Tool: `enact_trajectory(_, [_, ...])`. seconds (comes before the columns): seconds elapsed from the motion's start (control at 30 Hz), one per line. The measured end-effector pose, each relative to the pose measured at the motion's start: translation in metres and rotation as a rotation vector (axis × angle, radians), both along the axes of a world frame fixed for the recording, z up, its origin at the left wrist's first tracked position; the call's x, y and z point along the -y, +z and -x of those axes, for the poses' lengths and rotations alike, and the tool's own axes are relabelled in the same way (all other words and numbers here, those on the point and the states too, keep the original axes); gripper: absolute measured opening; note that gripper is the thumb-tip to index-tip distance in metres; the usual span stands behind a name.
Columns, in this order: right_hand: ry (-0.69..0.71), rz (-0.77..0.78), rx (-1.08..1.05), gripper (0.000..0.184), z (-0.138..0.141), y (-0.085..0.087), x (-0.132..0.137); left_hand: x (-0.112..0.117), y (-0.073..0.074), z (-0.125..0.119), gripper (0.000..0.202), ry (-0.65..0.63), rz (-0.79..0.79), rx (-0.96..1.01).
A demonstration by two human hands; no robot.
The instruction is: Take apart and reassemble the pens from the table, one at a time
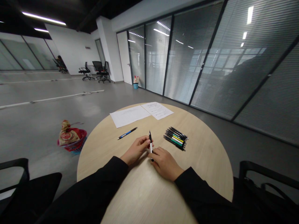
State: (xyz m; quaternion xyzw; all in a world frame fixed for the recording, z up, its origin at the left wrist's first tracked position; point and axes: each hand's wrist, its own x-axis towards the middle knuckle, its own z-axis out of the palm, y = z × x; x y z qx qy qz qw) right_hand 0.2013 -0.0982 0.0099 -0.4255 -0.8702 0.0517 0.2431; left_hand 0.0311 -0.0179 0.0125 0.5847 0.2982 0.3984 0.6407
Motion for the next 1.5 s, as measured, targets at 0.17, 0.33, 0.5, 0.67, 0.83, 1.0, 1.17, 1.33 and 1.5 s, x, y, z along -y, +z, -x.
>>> enact_trajectory(0.17, [-0.012, 0.045, -0.047, 0.032, 0.000, -0.001, 0.000, -0.002, 0.001, 0.000, 0.030, 0.059, -0.003, 0.002])
enact_trajectory(0.33, [0.026, 0.131, -0.318, 0.042, -0.004, -0.003, 0.000, -0.004, -0.001, 0.001, 0.027, 0.118, 0.004, 0.012])
enact_trajectory(0.5, [-0.049, 0.366, -0.708, 0.021, -0.010, -0.014, -0.011, -0.002, -0.002, 0.000, 0.025, 0.079, 0.014, 0.024])
enact_trajectory(0.67, [-0.015, 0.541, -0.855, 0.024, -0.013, -0.025, -0.021, 0.005, 0.005, -0.001, 0.025, 0.021, 0.030, 0.060])
enact_trajectory(0.83, [-0.119, 0.460, -0.672, 0.013, -0.025, -0.020, -0.023, 0.005, 0.006, 0.000, 0.034, 0.015, 0.000, -0.018])
enact_trajectory(1.0, [-0.401, 0.116, -0.206, 0.008, -0.056, -0.010, -0.025, -0.011, -0.002, 0.012, 0.032, 0.172, -0.227, -0.238])
enact_trajectory(1.17, [-0.579, 0.102, 0.050, 0.009, -0.078, -0.005, -0.025, -0.024, -0.005, 0.025, 0.024, 0.299, -0.410, -0.417])
enact_trajectory(1.33, [-0.658, 0.159, 0.156, 0.010, -0.082, -0.005, -0.022, -0.024, -0.002, 0.027, 0.019, 0.335, -0.511, -0.521])
enact_trajectory(1.5, [-0.691, 0.207, 0.197, 0.014, -0.083, -0.002, -0.020, -0.029, -0.001, 0.031, 0.018, 0.396, -0.551, -0.571])
